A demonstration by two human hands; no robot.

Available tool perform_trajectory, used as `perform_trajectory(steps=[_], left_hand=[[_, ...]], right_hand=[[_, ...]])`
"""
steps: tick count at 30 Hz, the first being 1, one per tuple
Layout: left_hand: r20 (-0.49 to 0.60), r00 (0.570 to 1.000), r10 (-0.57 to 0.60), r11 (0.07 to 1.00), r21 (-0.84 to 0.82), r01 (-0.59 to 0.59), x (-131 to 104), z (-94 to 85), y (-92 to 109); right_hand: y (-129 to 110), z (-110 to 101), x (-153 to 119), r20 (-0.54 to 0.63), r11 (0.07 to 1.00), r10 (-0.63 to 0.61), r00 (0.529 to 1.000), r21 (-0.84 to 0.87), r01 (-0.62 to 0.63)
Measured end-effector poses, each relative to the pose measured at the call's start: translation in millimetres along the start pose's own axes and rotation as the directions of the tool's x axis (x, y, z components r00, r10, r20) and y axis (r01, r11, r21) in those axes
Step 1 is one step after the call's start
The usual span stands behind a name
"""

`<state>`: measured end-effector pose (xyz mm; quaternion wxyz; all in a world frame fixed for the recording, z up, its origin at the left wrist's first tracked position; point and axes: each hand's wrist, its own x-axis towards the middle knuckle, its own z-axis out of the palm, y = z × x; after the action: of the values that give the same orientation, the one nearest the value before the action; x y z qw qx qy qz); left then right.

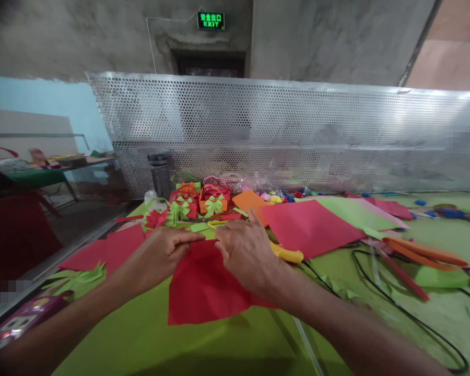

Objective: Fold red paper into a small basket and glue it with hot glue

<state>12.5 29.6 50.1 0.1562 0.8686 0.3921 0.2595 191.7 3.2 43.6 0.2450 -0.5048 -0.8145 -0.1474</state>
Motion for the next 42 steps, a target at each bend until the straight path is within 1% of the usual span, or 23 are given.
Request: perform_trajectory(steps=[2,5,7,10,12,15,16,18,21,23,26,29,33,35,39,42], left_hand=[[-0.004,1.0,0.01,1.0,0.009,-0.01,0,-0.9,0],[0.023,1.0,0.007,1.0,-0.006,-0.007,0,-2.9,1],[0.045,0.999,0.012,0.998,-0.057,-0.009,0,-4.5,2],[0.044,0.999,0.029,0.982,-0.189,-0.02,0,-6.8,2],[0.039,0.999,-0.012,0.962,-0.272,0.022,-1,-7.7,2],[0.071,0.992,-0.103,0.932,-0.342,0.121,-2,-8.6,3],[0.077,0.99,-0.115,0.924,-0.356,0.135,-2,-8.9,4],[0.075,0.991,-0.108,0.915,-0.383,0.129,-2,-9.7,5],[0.065,0.994,-0.093,0.914,-0.389,0.111,-1,-10.4,7],[0.069,0.994,-0.089,0.919,-0.379,0.109,-1,-10.3,7],[0.065,0.994,-0.088,0.926,-0.363,0.106,-1,-9.4,6],[0.053,0.994,-0.097,0.94,-0.324,0.109,-1,-8.4,5],[0.03,0.995,-0.093,0.962,-0.254,0.097,-1,-5.9,3],[0.025,0.997,-0.079,0.971,-0.226,0.083,-1,-4.1,1],[0.032,0.998,-0.051,0.979,-0.196,0.056,-2,-1.7,0],[0.037,0.998,-0.042,0.984,-0.173,0.048,-2,-1.1,0]], right_hand=[[0,1,0,-0.017,0.999,-0.024,1.0,0.037,0.025],[1,1,-1,-0.056,0.992,-0.083,0.995,0.093,0.088],[2,1,-2,-0.096,0.984,-0.122,0.988,0.116,0.133],[4,1,-2,-0.143,0.964,-0.164,0.976,0.186,0.189],[6,1,-2,-0.157,0.947,-0.177,0.972,0.241,0.212],[5,0,-1,-0.178,0.93,-0.182,0.967,0.287,0.228],[4,-1,-1,-0.185,0.927,-0.183,0.966,0.296,0.232],[3,-2,0,-0.192,0.92,-0.183,0.964,0.312,0.237],[2,-2,0,-0.175,0.917,-0.174,0.969,0.33,0.225],[2,-2,1,-0.141,0.917,-0.161,0.977,0.344,0.201],[3,0,2,-0.079,0.903,-0.121,0.99,0.406,0.142],[3,3,3,-0.053,0.884,-0.056,0.997,0.462,0.074],[-1,6,4,-0.022,0.893,0.027,0.999,0.45,-0.014],[-2,6,4,0.008,0.904,0.045,0.999,0.425,-0.044],[-3,6,4,0.057,0.925,0.015,0.998,0.379,-0.036],[-1,9,4,0.035,0.941,-0.013,0.999,0.339,0.001]])
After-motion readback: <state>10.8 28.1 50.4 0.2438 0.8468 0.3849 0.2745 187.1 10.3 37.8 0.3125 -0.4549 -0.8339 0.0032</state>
